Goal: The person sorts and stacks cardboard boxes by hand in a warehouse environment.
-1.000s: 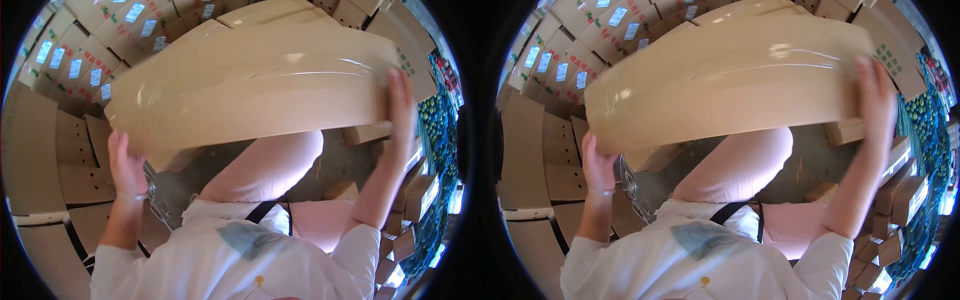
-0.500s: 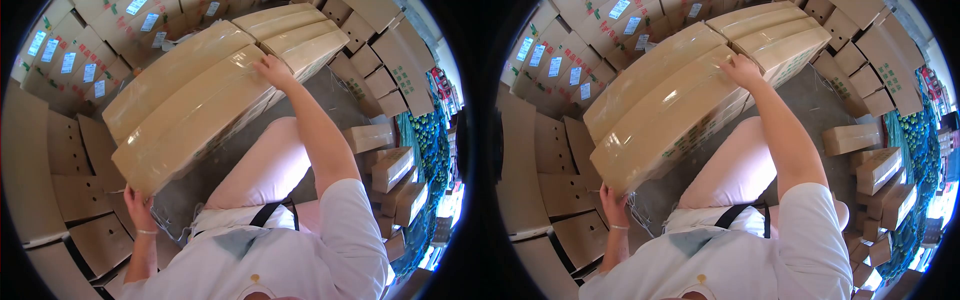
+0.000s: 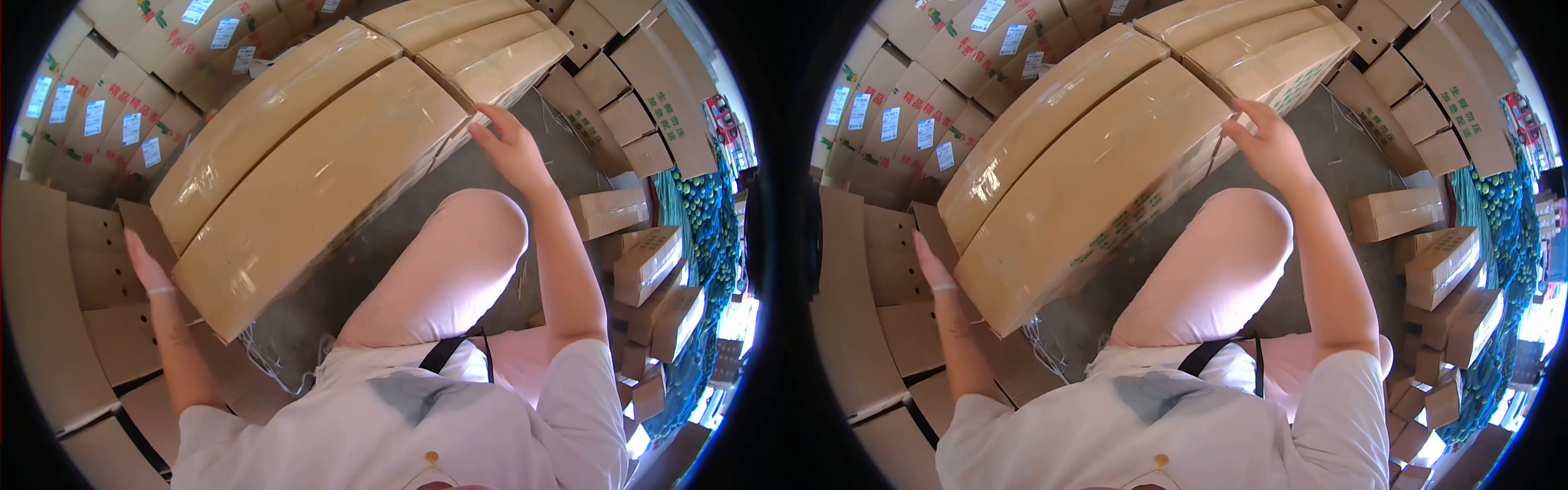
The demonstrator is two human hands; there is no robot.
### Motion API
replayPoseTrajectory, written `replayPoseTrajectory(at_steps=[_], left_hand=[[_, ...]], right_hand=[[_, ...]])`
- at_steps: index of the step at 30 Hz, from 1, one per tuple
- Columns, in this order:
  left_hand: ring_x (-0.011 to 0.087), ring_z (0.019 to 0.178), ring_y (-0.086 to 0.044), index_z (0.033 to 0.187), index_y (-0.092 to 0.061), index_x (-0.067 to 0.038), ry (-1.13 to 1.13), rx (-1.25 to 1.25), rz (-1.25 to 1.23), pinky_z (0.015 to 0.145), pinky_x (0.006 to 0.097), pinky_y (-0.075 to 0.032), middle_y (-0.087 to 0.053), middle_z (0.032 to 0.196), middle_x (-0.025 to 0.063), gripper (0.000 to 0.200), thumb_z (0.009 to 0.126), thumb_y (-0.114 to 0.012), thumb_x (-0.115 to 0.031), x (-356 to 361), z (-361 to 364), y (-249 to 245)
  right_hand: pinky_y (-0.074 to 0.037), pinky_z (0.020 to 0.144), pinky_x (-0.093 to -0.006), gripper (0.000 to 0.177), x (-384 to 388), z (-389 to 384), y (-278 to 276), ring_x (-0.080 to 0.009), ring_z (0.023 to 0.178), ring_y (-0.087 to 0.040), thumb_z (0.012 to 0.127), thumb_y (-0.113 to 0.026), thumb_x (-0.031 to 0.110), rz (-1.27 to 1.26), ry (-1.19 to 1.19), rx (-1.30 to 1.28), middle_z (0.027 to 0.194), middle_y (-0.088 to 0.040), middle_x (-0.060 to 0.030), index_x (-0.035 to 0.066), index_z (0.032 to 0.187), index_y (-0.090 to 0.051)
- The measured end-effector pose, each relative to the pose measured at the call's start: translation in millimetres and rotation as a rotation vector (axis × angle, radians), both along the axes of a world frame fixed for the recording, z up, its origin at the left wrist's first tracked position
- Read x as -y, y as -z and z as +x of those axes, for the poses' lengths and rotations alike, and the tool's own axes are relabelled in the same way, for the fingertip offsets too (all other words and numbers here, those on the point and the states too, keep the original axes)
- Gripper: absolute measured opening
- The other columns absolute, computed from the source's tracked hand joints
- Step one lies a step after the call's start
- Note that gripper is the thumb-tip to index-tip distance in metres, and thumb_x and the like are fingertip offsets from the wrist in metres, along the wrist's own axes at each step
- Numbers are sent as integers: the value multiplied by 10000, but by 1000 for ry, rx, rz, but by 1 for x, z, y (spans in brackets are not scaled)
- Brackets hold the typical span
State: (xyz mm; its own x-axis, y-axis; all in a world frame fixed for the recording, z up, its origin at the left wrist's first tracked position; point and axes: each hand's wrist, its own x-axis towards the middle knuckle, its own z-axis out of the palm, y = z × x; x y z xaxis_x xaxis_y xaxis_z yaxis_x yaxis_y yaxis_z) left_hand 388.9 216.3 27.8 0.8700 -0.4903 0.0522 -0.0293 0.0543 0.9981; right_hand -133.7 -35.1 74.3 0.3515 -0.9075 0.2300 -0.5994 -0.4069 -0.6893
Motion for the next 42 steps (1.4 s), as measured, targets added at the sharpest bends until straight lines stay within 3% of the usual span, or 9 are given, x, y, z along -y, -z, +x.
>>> replayPoseTrajectory(at_steps=[3,7,8,14,17,20,31,39,42], left_hand=[[270,1240,-388,1319,-393,-11,195,513,191,1032,341,-291,-406,1350,164,584,925,-410,-442,88,14,-29],[310,1285,-338,1297,-412,14,468,992,378,1061,351,-248,-377,1369,205,638,890,-454,-476,248,-12,-21],[319,1288,-333,1309,-403,-1,525,996,435,1062,386,-243,-373,1375,196,682,873,-439,-524,273,-36,-28],[346,1270,-364,1332,-415,-83,713,930,777,1048,450,-251,-428,1348,174,726,854,-347,-626,413,-80,-9],[304,1174,-486,1206,-536,4,772,805,754,984,348,-342,-542,1219,206,740,853,-380,-628,417,-119,-12],[297,1092,-549,1153,-580,2,798,839,787,943,355,-378,-582,1158,205,727,854,-378,-630,420,-128,-12],[337,1059,-549,1087,-608,-24,868,991,842,914,377,-392,-597,1106,201,651,878,-347,-582,404,-154,-33],[331,1138,-500,1235,-502,-54,848,1023,921,959,375,-364,-535,1222,187,682,873,-331,-607,402,-167,-35],[355,1189,-441,1295,-439,-70,585,1294,817,995,406,-337,-454,1305,196,604,894,-368,-516,395,-162,-37]], right_hand=[[-441,865,-294,500,-16,-16,6,-224,1015,-587,816,-637,313,72,96,-5,1154,-581,-151,22,1209,-535],[-444,866,-363,476,-32,7,-9,-298,1033,-569,807,-591,371,264,-57,-303,1106,-606,-160,13,1122,-582],[-443,866,-375,475,-31,14,-13,-300,1035,-567,809,-576,391,281,-130,-495,1087,-612,-162,14,1096,-595],[-450,855,-397,490,-6,30,12,-301,1019,-571,834,-539,425,303,-172,-609,1076,-609,-162,20,1107,-581],[-402,936,-392,554,8,32,16,-321,1122,-506,847,-519,461,452,-173,-620,1202,-543,-178,31,1198,-535],[-409,925,-397,548,16,29,25,-324,1105,-513,851,-513,466,481,-196,-569,1176,-554,-182,35,1187,-541],[-485,699,-420,559,12,22,42,-327,820,-616,845,-483,539,222,-170,-551,807,-644,-157,-1,874,-623],[-460,821,-375,496,12,10,34,-314,978,-580,839,-548,461,421,-99,-405,1044,-617,-174,32,1085,-598],[-455,852,-343,467,-4,-19,31,-271,1005,-588,839,-581,395,445,7,-223,1070,-622,-161,28,1128,-583]])
